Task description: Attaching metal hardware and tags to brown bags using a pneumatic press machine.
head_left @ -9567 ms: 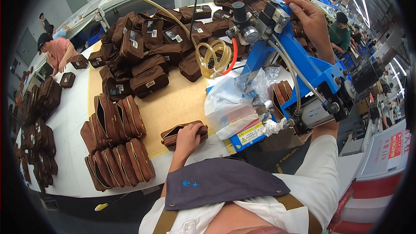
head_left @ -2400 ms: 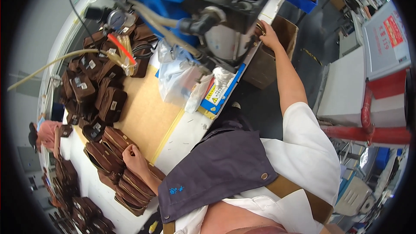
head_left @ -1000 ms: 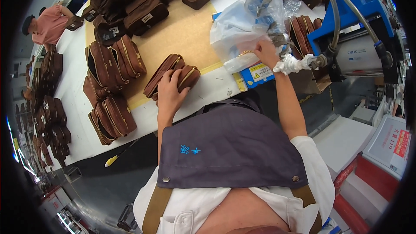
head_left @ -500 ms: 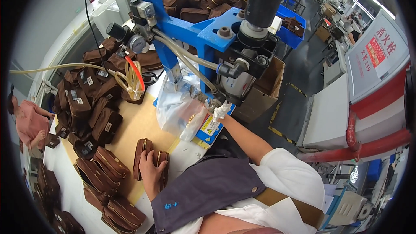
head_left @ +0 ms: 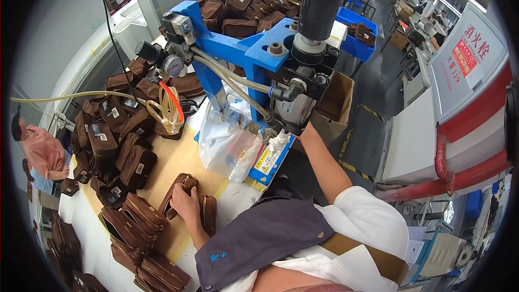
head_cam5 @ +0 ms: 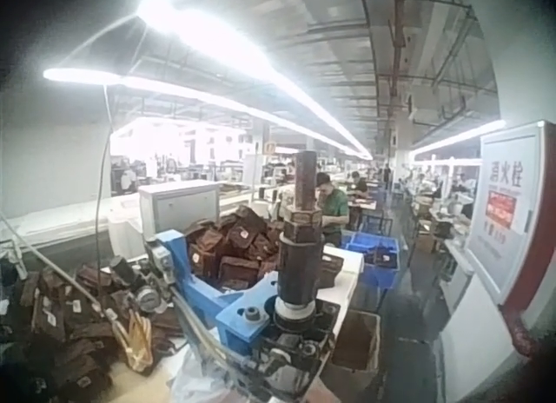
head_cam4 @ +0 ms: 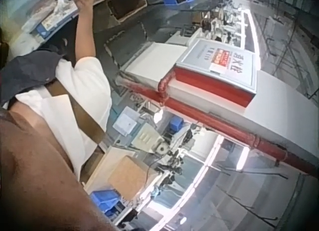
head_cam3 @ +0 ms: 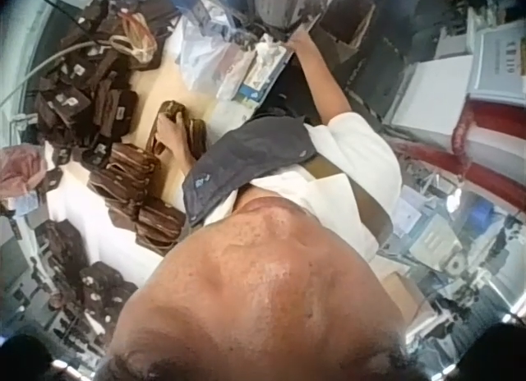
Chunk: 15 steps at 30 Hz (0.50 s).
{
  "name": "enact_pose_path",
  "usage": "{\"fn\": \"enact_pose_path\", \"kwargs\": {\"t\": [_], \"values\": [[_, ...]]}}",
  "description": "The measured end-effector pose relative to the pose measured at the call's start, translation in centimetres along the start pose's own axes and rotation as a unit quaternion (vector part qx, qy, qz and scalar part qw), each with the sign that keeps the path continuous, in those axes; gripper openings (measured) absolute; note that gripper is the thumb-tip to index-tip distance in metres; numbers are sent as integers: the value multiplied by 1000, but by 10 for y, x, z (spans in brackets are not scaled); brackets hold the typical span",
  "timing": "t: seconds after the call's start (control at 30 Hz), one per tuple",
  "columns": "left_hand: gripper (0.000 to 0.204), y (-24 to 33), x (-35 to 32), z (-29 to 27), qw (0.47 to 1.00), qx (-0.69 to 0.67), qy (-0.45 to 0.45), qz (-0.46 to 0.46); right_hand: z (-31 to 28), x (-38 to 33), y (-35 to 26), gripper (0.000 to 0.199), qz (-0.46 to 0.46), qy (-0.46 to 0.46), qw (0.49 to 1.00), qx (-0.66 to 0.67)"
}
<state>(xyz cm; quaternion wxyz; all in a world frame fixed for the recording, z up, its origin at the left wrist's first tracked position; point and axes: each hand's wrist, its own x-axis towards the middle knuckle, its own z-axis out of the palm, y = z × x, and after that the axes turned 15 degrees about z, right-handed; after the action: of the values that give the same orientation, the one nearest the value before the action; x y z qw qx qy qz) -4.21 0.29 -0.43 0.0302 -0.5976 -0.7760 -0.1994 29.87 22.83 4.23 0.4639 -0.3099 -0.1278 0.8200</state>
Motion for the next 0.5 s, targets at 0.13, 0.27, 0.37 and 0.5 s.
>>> {"fn": "enact_pose_path", "kwargs": {"t": [0.13,0.27,0.37,0.5], "values": [[29,1,7,1,1000,-3,26,12,3,-5,-32,25,-50,50,993,-94],[29,8,14,-7,995,-16,-20,95,8,-14,-64,20,-80,-12,991,-109],[26,20,17,-4,992,-38,-16,119,18,-10,-84,21,-125,-67,981,-129],[24,27,21,9,996,-5,3,91,36,8,-100,21,-133,-78,980,-127]]}}
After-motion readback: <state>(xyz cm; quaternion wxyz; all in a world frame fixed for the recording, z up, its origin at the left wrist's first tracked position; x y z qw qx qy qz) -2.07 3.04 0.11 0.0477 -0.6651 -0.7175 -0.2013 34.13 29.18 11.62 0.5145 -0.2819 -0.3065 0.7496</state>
